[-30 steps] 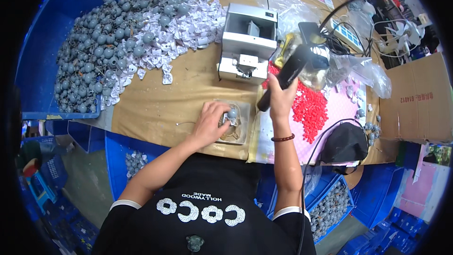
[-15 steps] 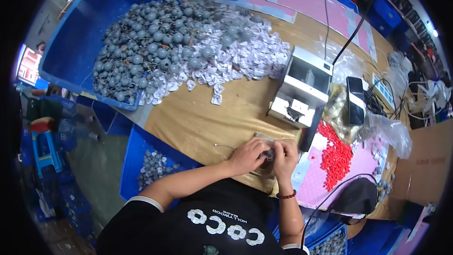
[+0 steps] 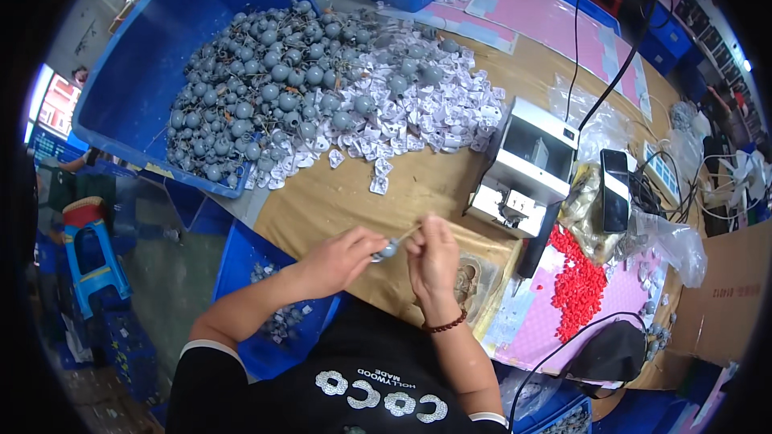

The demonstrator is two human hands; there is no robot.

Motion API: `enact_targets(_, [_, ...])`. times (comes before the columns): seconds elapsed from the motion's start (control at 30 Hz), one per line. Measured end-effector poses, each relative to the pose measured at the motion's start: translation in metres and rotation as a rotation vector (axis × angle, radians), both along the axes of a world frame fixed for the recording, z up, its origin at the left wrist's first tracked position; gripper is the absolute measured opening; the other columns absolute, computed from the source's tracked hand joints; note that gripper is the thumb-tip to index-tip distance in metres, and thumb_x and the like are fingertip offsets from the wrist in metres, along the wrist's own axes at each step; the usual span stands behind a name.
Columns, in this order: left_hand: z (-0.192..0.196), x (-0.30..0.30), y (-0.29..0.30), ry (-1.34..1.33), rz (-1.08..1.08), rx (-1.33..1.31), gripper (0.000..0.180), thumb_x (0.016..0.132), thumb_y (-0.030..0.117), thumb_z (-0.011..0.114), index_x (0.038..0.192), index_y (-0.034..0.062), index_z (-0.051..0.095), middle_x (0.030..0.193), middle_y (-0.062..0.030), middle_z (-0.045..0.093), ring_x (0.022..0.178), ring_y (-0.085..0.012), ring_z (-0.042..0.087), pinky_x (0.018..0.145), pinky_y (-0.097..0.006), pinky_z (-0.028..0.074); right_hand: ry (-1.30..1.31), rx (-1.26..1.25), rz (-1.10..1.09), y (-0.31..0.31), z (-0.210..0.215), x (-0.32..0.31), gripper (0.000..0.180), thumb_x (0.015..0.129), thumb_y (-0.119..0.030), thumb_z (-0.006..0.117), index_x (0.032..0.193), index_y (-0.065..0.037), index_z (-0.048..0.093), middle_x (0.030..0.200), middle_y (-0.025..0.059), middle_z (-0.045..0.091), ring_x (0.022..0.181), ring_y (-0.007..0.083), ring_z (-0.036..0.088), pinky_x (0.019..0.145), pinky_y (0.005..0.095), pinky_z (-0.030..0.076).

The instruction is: Assembling small toy components into plastic spherical shells using a pneumatic assembly tool at a factory workstation.

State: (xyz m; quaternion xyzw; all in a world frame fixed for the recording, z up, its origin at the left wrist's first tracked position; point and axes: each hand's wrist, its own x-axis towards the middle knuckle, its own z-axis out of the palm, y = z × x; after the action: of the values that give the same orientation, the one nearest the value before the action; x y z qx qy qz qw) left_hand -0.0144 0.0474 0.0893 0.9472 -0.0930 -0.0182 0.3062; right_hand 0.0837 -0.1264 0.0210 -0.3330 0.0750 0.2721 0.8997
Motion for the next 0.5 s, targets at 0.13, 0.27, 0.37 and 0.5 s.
enact_targets(0.13, [0.011,-0.039,0.062,0.593,-0.300,0.058,0.039,0.087,0.013,0.071,0.125,0.0076,0.062,0.113,-0.0137,0.066,0.100,-0.0341,0.067,0.086,-0.040,0.055,-0.615,-0.613,0.571,-0.021,0.007,-0.007,0.022,0.097,-0.018,0.071,0.107,0.001,0.072,0.095,0.0055,0.072,0.083,0.0105,0.065,0.075,0.0257,0.052])
enact_targets(0.27, [0.017,-0.010,0.106,0.696,-0.220,-0.030,0.044,0.086,0.021,0.075,0.125,0.0038,0.062,0.113,-0.0161,0.069,0.104,-0.0327,0.068,0.092,-0.040,0.053,-0.705,-0.704,0.573,-0.054,0.004,-0.010,0.022,0.097,-0.016,0.071,0.110,0.002,0.070,0.095,0.0043,0.072,0.085,0.0093,0.066,0.078,0.0263,0.053])
enact_targets(0.37, [0.014,0.067,0.110,0.124,0.027,0.117,0.039,0.088,0.020,0.071,0.122,0.0027,0.063,0.118,-0.0179,0.068,0.110,-0.0355,0.065,0.095,-0.041,0.052,-0.568,-0.736,0.455,-0.082,0.001,-0.005,0.019,0.096,-0.011,0.070,0.110,0.002,0.070,0.097,0.0048,0.072,0.085,0.0093,0.066,0.078,0.0256,0.053])
enact_targets(0.5, [-0.007,0.202,0.102,-0.340,0.231,0.171,0.024,0.089,0.011,0.067,0.112,0.0023,0.066,0.110,-0.0178,0.067,0.107,-0.0384,0.062,0.092,-0.046,0.049,-0.509,-0.802,0.225,-0.133,0.000,0.003,0.014,0.096,-0.005,0.067,0.108,0.002,0.070,0.095,0.0044,0.071,0.084,0.0094,0.065,0.075,0.0240,0.052])
